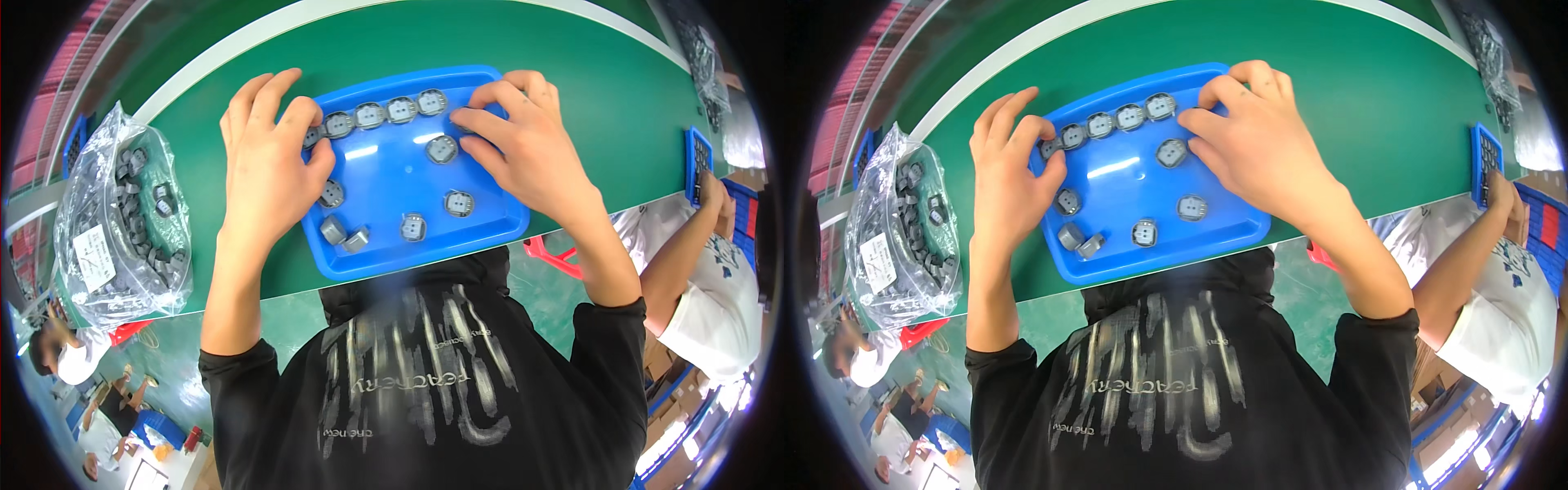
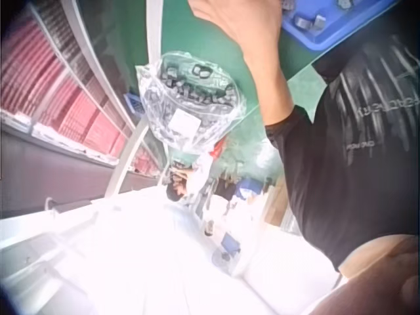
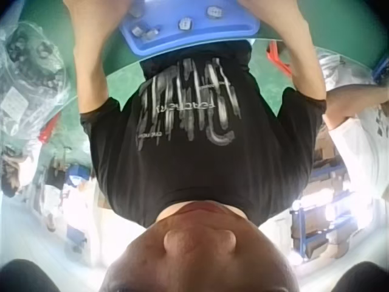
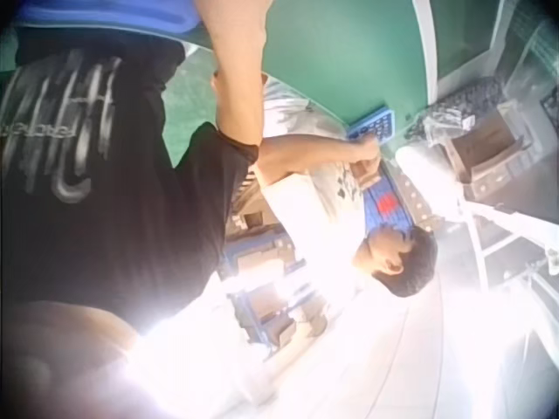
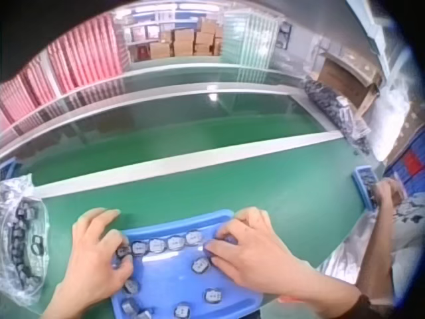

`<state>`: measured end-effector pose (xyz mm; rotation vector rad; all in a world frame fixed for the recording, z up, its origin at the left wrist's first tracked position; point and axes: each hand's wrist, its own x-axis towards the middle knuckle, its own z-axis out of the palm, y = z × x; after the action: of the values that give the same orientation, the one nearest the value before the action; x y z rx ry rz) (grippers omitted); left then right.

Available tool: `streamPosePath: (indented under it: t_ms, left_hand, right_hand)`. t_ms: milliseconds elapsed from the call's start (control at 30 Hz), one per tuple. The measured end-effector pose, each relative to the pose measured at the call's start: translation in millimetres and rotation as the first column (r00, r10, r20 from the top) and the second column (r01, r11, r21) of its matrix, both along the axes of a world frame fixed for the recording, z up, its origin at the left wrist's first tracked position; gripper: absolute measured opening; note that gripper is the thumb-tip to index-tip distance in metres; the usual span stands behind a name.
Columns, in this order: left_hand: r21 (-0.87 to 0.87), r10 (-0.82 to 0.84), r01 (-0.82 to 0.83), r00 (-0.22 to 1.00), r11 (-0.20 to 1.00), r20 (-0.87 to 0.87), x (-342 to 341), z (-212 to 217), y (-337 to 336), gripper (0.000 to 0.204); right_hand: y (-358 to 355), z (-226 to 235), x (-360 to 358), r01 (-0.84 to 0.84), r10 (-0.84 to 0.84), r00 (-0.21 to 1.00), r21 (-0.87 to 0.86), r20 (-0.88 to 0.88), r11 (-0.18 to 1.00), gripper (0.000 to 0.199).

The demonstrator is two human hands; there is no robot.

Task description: Picking small grey electronic components from a plastic bag and arranging them into a blue grid tray.

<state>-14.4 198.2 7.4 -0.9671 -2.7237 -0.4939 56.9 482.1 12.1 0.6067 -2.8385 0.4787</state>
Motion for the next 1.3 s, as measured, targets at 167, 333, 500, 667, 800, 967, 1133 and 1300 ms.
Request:
streamPosePath:
  t_ms: [167, 333, 500, 667, 800, 967, 1133, 1300]
  left_hand:
    - [-0.031, 0.027, -0.028, 1.0, 0.999, -0.001, 1, -2, 4, 0.022]
    - [0.021, -0.008, 0.008, 1.0, 1.0, 0.022, -2, -4, 3, 0.021]
    - [0.08, -0.045, 0.04, 0.997, 0.996, 0.058, -3, -5, 1, 0.021]
    - [0.12, -0.084, 0.079, 0.996, 0.99, 0.042, -4, -11, -2, 0.023]
    - [0.116, -0.102, 0.1, 0.995, 0.988, 0.013, -5, -9, -4, 0.024]
    - [0.08, -0.103, 0.102, 0.995, 0.992, 0.01, -4, -12, -9, 0.026]
    - [0.111, -0.099, 0.094, 0.994, 0.989, 0.042, -6, -10, -18, 0.032]
    - [0.088, -0.113, 0.108, 0.992, 0.99, 0.053, 6, 12, -26, 0.032]
  right_hand:
    - [4, -10, -4, 0.016, -0.016, 0.996, 0.007, -0.091, 1.0, 0.023]
    - [4, -8, -7, 0.063, -0.065, 0.987, -0.018, -0.144, 0.998, 0.023]
    - [11, -11, -19, -0.042, 0.039, 0.99, -0.02, -0.133, 0.999, 0.023]
    - [8, -7, -17, -0.011, 0.006, 0.994, -0.041, -0.113, 0.999, 0.023]
    - [5, 0, -10, 0.028, -0.035, 0.992, -0.062, -0.121, 0.998, 0.024]
    - [-9, 6, -1, -0.141, 0.144, 0.99, -0.119, 0.014, 0.983, 0.026]
    - [-11, 3, -2, -0.17, 0.175, 0.983, -0.091, 0.048, 0.981, 0.027]
    - [-24, 3, 2, -0.229, 0.233, 0.972, -0.094, 0.032, 0.969, 0.028]
